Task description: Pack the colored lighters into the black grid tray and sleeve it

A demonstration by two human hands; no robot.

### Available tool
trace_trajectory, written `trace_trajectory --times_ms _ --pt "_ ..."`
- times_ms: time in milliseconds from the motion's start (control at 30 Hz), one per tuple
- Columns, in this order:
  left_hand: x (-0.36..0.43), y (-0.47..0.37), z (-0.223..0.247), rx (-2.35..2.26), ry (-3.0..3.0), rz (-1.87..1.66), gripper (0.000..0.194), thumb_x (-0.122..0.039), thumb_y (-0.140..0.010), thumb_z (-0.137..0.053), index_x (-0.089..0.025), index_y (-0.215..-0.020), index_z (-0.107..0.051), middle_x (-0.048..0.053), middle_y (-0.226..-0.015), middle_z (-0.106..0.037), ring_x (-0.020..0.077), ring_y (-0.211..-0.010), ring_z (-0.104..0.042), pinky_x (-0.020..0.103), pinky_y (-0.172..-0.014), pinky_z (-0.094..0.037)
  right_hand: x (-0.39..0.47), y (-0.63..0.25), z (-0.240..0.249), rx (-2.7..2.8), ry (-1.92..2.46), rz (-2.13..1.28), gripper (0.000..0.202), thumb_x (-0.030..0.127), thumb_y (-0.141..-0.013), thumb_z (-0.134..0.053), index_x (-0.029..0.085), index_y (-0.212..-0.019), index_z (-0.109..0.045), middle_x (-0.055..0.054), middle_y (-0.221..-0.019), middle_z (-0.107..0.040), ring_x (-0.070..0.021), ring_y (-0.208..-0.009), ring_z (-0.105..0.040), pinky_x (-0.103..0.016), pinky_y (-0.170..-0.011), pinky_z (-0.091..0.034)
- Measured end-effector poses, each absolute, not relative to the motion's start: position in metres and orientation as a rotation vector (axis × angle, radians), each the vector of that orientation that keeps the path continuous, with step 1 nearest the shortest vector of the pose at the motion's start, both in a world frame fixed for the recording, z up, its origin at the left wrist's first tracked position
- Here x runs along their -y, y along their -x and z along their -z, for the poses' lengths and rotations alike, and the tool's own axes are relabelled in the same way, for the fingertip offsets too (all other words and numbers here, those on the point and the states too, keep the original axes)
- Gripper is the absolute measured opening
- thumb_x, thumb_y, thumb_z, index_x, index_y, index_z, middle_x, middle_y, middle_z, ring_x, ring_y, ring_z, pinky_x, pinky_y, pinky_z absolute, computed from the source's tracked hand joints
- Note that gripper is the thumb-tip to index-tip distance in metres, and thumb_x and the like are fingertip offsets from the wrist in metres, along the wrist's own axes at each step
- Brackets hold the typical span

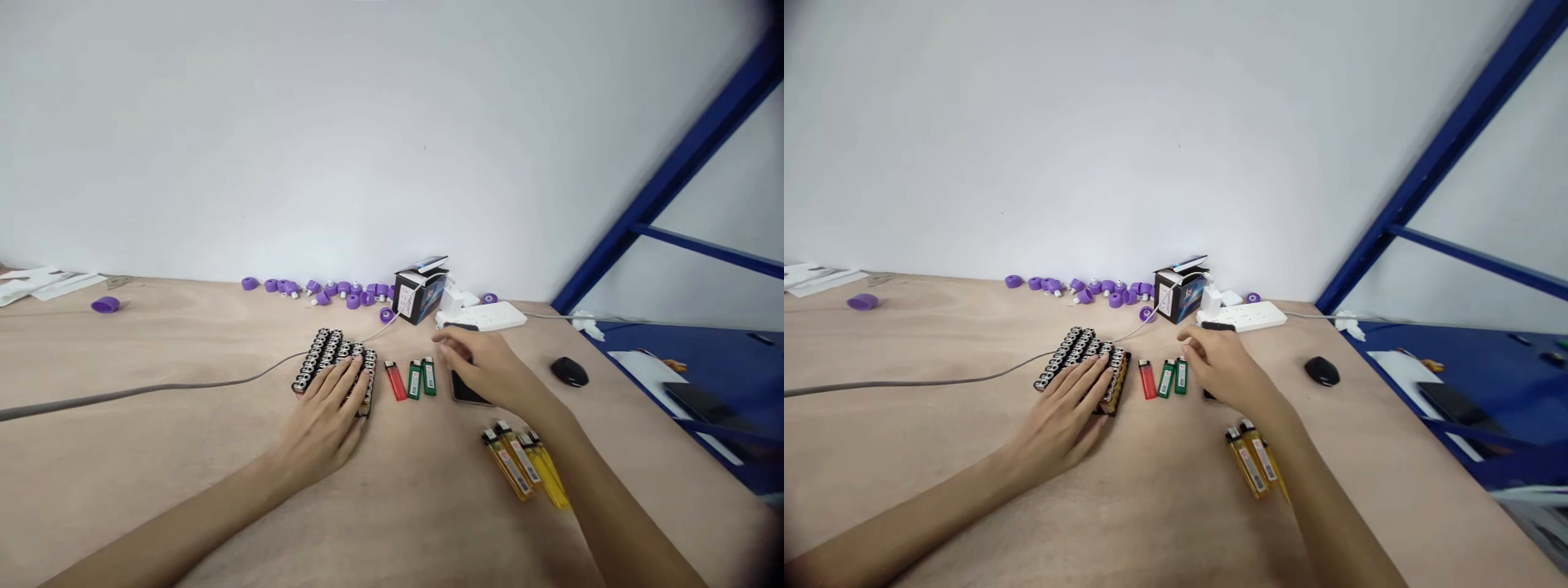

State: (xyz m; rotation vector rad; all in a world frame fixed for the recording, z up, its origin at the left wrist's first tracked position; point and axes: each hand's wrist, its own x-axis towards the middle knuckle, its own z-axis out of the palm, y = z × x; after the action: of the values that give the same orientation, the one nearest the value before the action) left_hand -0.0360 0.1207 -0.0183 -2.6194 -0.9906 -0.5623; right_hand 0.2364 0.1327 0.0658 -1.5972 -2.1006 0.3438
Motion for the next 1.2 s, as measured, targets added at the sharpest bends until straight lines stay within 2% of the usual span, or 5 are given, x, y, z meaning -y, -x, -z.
trace_trajectory --times_ms 167,300,500,1000,1200 --pt "-0.105 0.033 0.019 0.929 2.594 0.773 0.052 -0.020 -0.091 -0.049 -0.007 -0.141 -0.042 0.025 -0.155 -0.030 0.0411 -0.145 -0.021 0.061 -0.113 -0.023 -0.077 -0.288 -0.029 1.864 1.967 -0.204 0.026 0.038 -0.088 -0.048 0.021 -0.097 -0.066 -0.007 -0.086 -0.074 -0.0240 -0.079 -0.069 -0.033 -0.067 -0.050" --pt "-0.081 0.026 0.025 0.688 2.732 0.890 0.040 -0.013 -0.087 -0.050 -0.008 -0.127 -0.051 0.026 -0.153 -0.032 0.0410 -0.145 -0.022 0.063 -0.112 -0.025 -0.036 -0.318 0.024 1.553 2.355 0.025 0.058 0.060 -0.082 -0.051 0.018 -0.121 -0.060 -0.020 -0.119 -0.067 -0.0398 -0.101 -0.067 -0.052 -0.074 -0.053" --pt "-0.070 0.022 0.031 0.640 2.937 0.904 0.039 -0.008 -0.084 -0.048 -0.008 -0.123 -0.052 0.027 -0.156 -0.025 0.0372 -0.144 -0.026 0.054 -0.108 -0.038 -0.010 -0.305 0.064 1.823 2.149 0.094 0.054 0.055 -0.090 -0.045 0.022 -0.132 -0.052 -0.017 -0.137 -0.055 -0.0346 -0.123 -0.057 -0.054 -0.095 -0.049" --pt "-0.073 0.027 0.038 0.688 3.056 0.813 0.037 -0.010 -0.087 -0.049 -0.008 -0.123 -0.050 0.030 -0.157 -0.015 0.0385 -0.139 -0.036 0.050 -0.105 -0.045 -0.024 -0.254 0.067 1.934 1.935 0.197 0.023 0.032 -0.089 -0.045 0.017 -0.102 -0.056 -0.021 -0.123 -0.059 -0.0339 -0.115 -0.059 -0.051 -0.090 -0.049" --pt "-0.073 0.026 0.039 0.684 3.091 0.789 0.040 -0.010 -0.086 -0.049 -0.008 -0.126 -0.049 0.028 -0.159 -0.004 0.0379 -0.141 -0.034 0.047 -0.107 -0.044 -0.026 -0.248 0.064 1.927 1.842 0.203 0.016 0.034 -0.090 -0.047 0.020 -0.095 -0.053 -0.017 -0.103 -0.065 -0.0307 -0.092 -0.064 -0.044 -0.076 -0.053"
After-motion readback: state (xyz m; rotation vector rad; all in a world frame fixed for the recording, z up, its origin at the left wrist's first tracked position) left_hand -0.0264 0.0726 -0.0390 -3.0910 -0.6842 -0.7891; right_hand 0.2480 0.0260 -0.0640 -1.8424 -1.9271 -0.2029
